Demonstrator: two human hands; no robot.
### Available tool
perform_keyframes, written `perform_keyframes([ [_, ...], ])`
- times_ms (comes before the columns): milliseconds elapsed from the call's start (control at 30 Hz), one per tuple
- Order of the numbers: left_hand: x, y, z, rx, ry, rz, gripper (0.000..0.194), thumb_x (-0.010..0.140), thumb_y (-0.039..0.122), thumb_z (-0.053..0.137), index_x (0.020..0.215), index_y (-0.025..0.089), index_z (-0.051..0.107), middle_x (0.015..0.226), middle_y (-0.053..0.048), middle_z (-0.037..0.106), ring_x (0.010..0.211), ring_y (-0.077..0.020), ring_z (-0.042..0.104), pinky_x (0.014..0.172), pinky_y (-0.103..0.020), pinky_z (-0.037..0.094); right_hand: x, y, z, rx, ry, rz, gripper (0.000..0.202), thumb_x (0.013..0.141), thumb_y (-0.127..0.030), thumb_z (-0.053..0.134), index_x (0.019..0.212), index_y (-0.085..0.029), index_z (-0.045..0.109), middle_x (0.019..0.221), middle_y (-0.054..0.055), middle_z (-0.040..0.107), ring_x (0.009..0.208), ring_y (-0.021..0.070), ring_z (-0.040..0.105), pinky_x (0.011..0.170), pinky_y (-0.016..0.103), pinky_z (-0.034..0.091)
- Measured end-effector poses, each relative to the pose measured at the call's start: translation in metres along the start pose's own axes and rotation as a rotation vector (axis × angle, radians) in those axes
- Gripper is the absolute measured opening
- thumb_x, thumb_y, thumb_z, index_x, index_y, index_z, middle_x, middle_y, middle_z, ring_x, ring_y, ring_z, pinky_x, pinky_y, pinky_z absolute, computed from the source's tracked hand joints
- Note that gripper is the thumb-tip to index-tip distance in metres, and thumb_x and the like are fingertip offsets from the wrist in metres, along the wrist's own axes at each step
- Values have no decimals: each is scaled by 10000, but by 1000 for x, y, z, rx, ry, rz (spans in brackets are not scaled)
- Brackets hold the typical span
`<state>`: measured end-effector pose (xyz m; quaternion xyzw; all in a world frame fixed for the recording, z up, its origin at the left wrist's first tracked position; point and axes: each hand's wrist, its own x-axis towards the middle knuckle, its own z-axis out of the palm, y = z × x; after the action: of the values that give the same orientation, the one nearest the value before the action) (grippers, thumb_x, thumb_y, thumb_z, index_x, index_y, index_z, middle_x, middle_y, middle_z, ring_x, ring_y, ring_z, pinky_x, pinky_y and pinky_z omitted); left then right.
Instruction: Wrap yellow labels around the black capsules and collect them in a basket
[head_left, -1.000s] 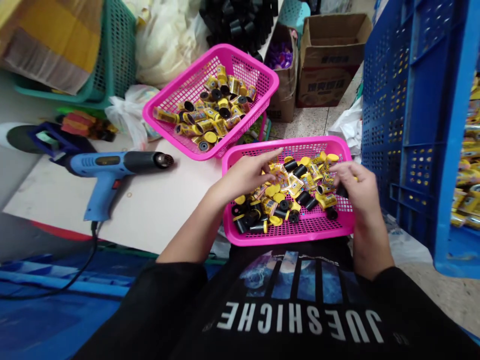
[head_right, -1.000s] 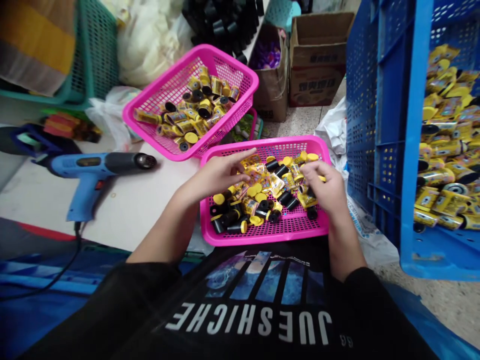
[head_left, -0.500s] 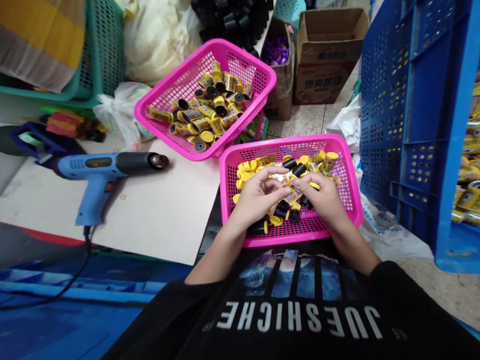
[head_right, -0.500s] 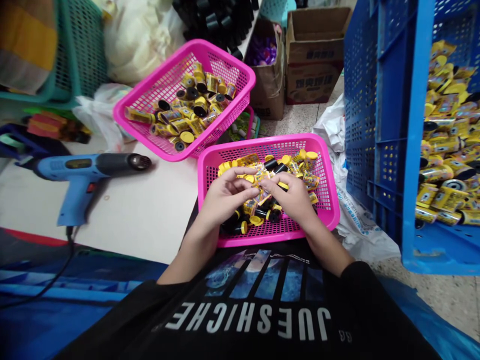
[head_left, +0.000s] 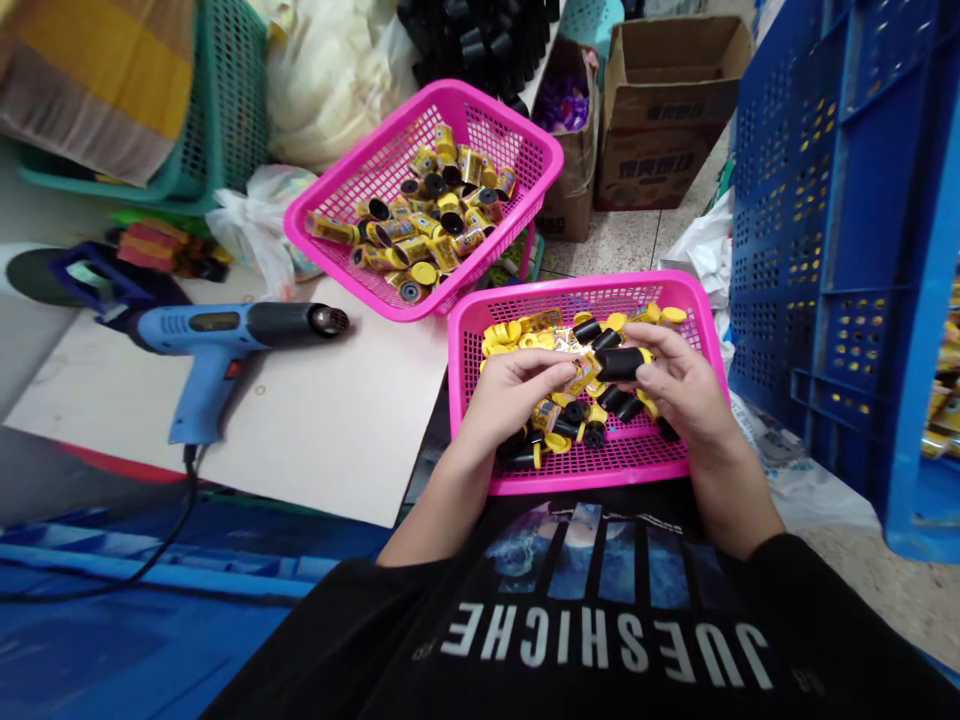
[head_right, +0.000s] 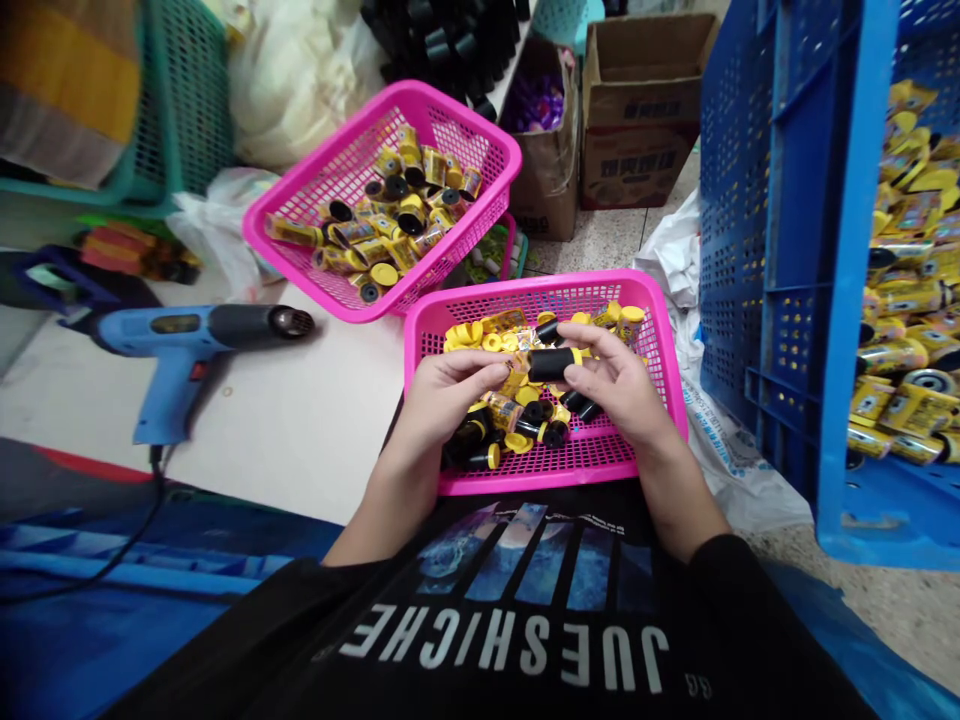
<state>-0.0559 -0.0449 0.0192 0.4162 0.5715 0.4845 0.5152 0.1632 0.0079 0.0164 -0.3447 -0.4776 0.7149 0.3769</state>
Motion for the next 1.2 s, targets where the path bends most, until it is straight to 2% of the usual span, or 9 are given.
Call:
perform_keyframes([
  [133, 1, 1, 0, -18, 34, -38, 343, 715, 510, 860, 873, 207, 843, 880, -68, 823, 711, -166, 727, 681, -268, 582, 0, 4, -3, -144, -20, -60, 537, 766, -355, 873, 1251, -334, 643, 1065, 3, 688, 913, 156, 681, 860, 302, 606],
  [200, 2, 1, 0, 12, 60, -47, 356, 728, 521, 844, 883, 200, 844, 864, -72, 821, 690, -172, 723, 654, -272, 579, 1, 5, -6, -164, 47, -105, 522, 778, -368, 864, 1245, -330, 635, 1062, 4, 697, 957, 158, 684, 902, 300, 595],
  [267, 1, 0, -1, 68, 55, -4, 332, 759, 502, 827, 911, 207, 847, 911, -76, 826, 781, -199, 756, 738, -297, 603, 1, 5, -8, -142, 139, -145, 512, 795, -411, 845, 1246, -329, 619, 1073, 8, 699, 1000, 167, 686, 928, 309, 592],
  [333, 0, -1, -1, 128, 25, 59, 300, 793, 475, 807, 951, 223, 847, 990, -75, 826, 911, -225, 774, 867, -330, 608, 2, 6, -8, -110, 169, -163, 523, 797, -445, 835, 1251, -327, 603, 1080, 10, 701, 1021, 171, 689, 943, 316, 592],
  [433, -2, -2, 0, 161, -14, 89, 300, 830, 470, 775, 1003, 233, 840, 1043, -72, 819, 979, -238, 775, 946, -356, 597, 2, 7, -7, -107, 116, -145, 534, 784, -448, 847, 1238, -315, 599, 1066, 9, 713, 1020, 166, 696, 960, 314, 585],
  [600, -1, 0, -1, 131, -33, 76, 318, 841, 493, 764, 1009, 234, 839, 1043, -73, 819, 989, -239, 775, 941, -351, 599, 0, 9, -8, -125, 83, -79, 526, 802, -465, 828, 1246, -311, 593, 1041, 15, 721, 1023, 180, 702, 968, 337, 576],
  [800, 0, 1, -2, 108, -13, 49, 358, 823, 530, 773, 998, 225, 842, 1033, -78, 821, 988, -251, 769, 932, -359, 594, -1, 8, -9, -97, 78, -49, 528, 816, -502, 805, 1249, -301, 580, 1012, 17, 722, 973, 189, 710, 896, 337, 584],
  [967, -1, 1, -1, 100, 4, 49, 332, 832, 513, 773, 998, 234, 842, 1041, -71, 821, 995, -240, 767, 952, -356, 587, 0, 6, -9, -72, 59, -47, 510, 810, -469, 821, 1221, -304, 567, 999, 2, 718, 960, 171, 707, 888, 315, 569],
  [1200, 0, 5, 1, 101, -41, 61, 327, 835, 514, 773, 996, 238, 841, 1042, -75, 820, 988, -230, 769, 938, -337, 590, -1, 6, -4, -203, 73, -99, 514, 777, -443, 848, 1153, -303, 527, 980, 2, 693, 870, 171, 671, 815, 328, 556],
])
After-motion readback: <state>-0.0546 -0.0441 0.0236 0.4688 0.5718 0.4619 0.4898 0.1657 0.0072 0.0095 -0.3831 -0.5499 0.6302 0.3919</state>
